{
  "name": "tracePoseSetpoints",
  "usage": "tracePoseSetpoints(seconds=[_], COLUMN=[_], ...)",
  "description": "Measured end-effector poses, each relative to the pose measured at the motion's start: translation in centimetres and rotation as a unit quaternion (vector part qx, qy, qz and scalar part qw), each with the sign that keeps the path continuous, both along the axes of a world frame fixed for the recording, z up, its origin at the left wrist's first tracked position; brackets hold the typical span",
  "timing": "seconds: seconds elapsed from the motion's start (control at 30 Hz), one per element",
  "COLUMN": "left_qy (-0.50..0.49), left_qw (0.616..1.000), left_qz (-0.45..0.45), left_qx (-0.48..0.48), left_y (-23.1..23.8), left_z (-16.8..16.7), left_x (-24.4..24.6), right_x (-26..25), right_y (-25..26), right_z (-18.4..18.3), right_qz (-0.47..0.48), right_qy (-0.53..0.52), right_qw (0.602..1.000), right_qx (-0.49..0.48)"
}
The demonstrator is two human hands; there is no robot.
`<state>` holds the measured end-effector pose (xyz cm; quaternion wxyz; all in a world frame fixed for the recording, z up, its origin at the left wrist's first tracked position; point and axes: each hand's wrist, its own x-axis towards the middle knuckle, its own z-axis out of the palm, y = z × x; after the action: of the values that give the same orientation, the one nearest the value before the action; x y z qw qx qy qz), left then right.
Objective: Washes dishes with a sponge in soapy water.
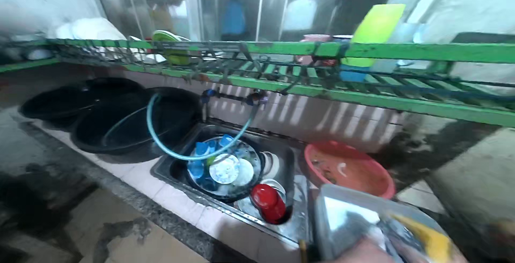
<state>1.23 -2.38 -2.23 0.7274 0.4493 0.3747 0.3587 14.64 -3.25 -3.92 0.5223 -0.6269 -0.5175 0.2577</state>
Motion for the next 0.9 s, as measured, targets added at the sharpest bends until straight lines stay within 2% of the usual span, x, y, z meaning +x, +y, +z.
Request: tracePoseSetpoints(seconds=[0.1,0.2,0.27,0.33,0.43,0.5,0.6,0.67,0.73,0.8,0.9], left_qy=[-0.022,-0.056,-0.055,-0.037,-0.004,0.028,0.052,0.037,0.0,-0.028,-0.04], left_qw=[1.0,0.997,0.997,0.996,0.997,0.999,0.998,0.997,0.997,0.999,0.998], left_qz=[0.0,0.015,0.026,0.048,0.052,0.026,-0.032,-0.055,-0.067,-0.044,0.043], left_qx=[-0.017,-0.042,-0.046,-0.066,-0.053,-0.03,-0.028,-0.044,-0.042,-0.009,0.031], left_y=[0.2,1.3,1.7,1.7,1.1,0.7,0.9,1.2,0.7,0.1,0.8], left_z=[-0.7,0.3,0.7,0.8,-0.3,-0.6,0.2,0.6,0.1,-0.8,-0.5], left_x=[-0.8,-1.6,-1.5,-1.1,0.0,0.5,0.2,-0.3,-0.6,-0.3,0.0], right_x=[-1.0,-2.6,-3.2,-2.6,-0.3,0.3,-2.5,-3.5,-2.2,-0.7,-3.3], right_y=[1.5,1.2,1.0,1.4,2.4,2.6,0.5,-0.3,0.1,1.2,0.7], right_z=[0.0,0.5,0.7,0.6,0.0,-0.3,-0.5,-0.8,-1.3,-1.7,-0.7], right_qz=[-0.07,-0.045,-0.035,-0.064,-0.115,-0.152,-0.137,-0.125,-0.138,-0.171,-0.152], right_qy=[0.138,0.244,0.217,0.11,-0.039,-0.041,0.044,0.094,0.092,0.069,0.057], right_qw=[0.987,0.968,0.975,0.989,0.985,0.98,0.987,0.986,0.983,0.979,0.984], right_qx=[-0.042,-0.035,-0.042,-0.079,-0.119,-0.118,-0.065,-0.052,-0.073,-0.085,-0.074])
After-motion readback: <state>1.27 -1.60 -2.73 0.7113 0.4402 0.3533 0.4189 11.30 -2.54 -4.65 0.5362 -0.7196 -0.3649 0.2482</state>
